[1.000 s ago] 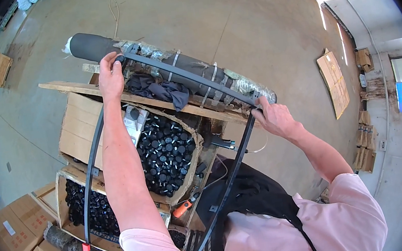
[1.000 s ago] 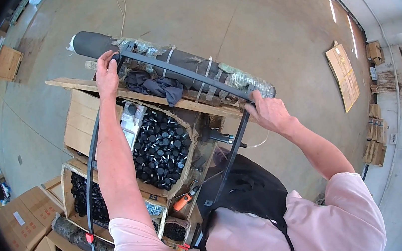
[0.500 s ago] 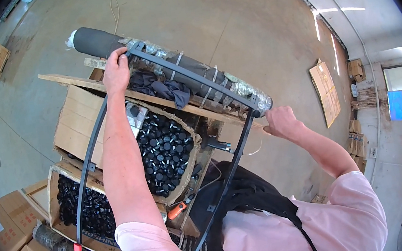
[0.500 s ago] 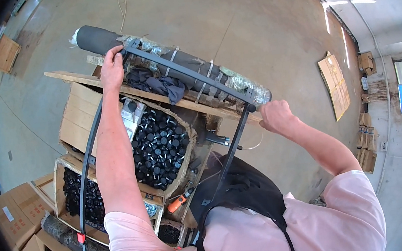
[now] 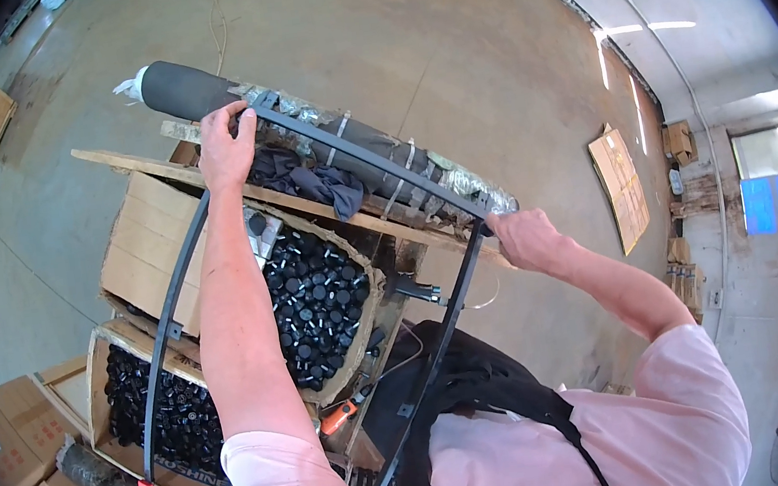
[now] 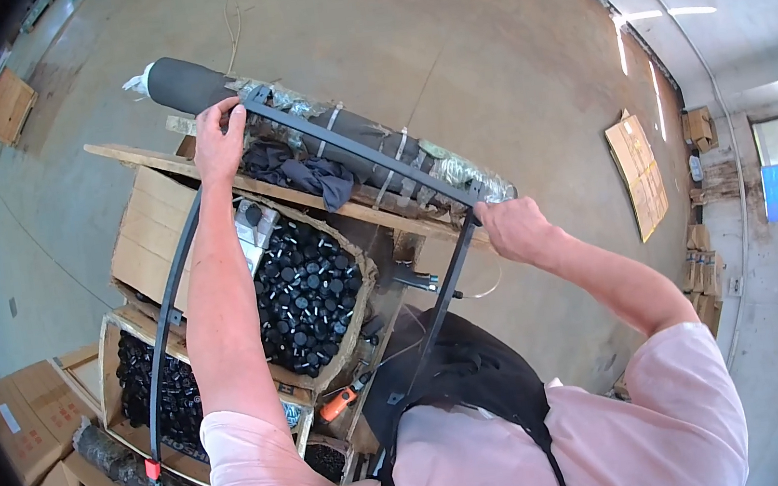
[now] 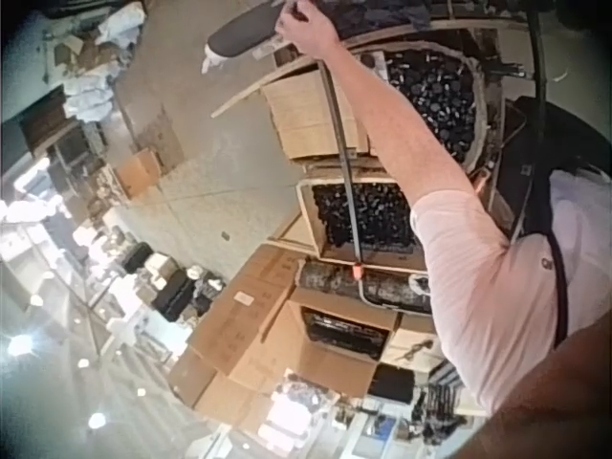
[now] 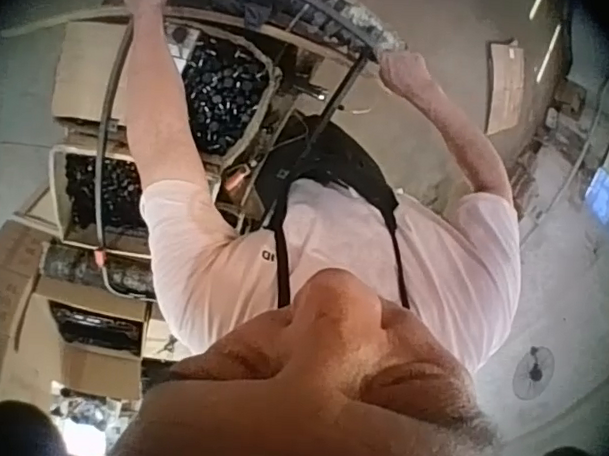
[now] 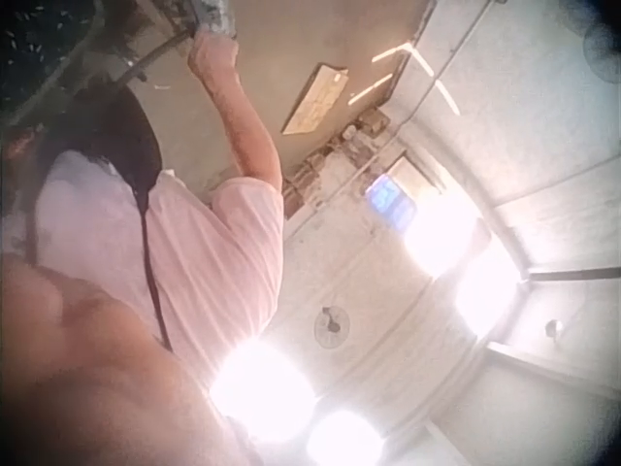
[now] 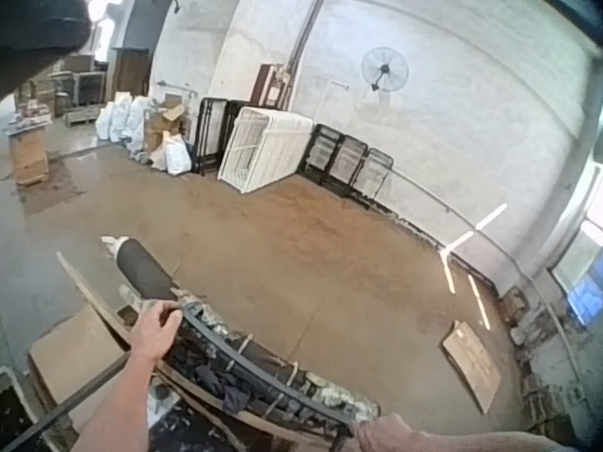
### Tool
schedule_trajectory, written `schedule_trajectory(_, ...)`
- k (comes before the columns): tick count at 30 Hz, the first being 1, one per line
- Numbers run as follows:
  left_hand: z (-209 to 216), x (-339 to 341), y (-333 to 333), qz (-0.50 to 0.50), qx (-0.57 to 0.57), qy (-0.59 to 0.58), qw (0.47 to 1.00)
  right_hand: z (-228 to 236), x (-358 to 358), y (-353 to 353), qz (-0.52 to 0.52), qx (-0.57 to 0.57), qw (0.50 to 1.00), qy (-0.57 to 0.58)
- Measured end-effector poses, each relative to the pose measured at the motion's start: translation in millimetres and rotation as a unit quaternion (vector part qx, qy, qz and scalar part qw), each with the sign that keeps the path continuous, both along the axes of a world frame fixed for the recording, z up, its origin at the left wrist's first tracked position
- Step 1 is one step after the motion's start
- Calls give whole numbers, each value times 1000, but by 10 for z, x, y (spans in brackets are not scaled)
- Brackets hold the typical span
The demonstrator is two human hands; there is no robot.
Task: Assembling plastic device components using a powered screwdriver in a warehouse setting.
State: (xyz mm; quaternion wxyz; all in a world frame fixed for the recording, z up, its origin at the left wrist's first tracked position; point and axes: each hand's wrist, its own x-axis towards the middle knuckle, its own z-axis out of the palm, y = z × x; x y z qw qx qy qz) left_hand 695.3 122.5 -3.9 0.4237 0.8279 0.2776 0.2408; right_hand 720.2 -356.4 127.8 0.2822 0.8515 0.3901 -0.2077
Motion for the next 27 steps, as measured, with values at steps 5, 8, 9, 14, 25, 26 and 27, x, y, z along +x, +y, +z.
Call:
schedule_trajectory(5,89,-55,59,-19,39,0,999,-16,-107,25,20,151,988,-33)
schedule_trajectory(8,-11,-93,110,-14,24,-31,999,-35,40,151,-33,-134,988,67)
schedule_trajectory(9,-74,-119,205,-12,3,-69,998,-9,-28,193,-8,23,999,29)
schedule_trajectory(14,65,-74,79,-32,-20,-18,999,-147,125,1,-6,-118,991,70)
schedule_trajectory(25,278,-34,121,-5,176,109,978,-442,22,-33,-23,141,990,-3)
schedule_trajectory(26,348,-96,232,-10,228,65,971,-331,24,-29,-23,150,988,-7)
schedule_trajectory(27,432,-219,373,31,141,80,986,-206,30,-34,-39,138,990,-7)
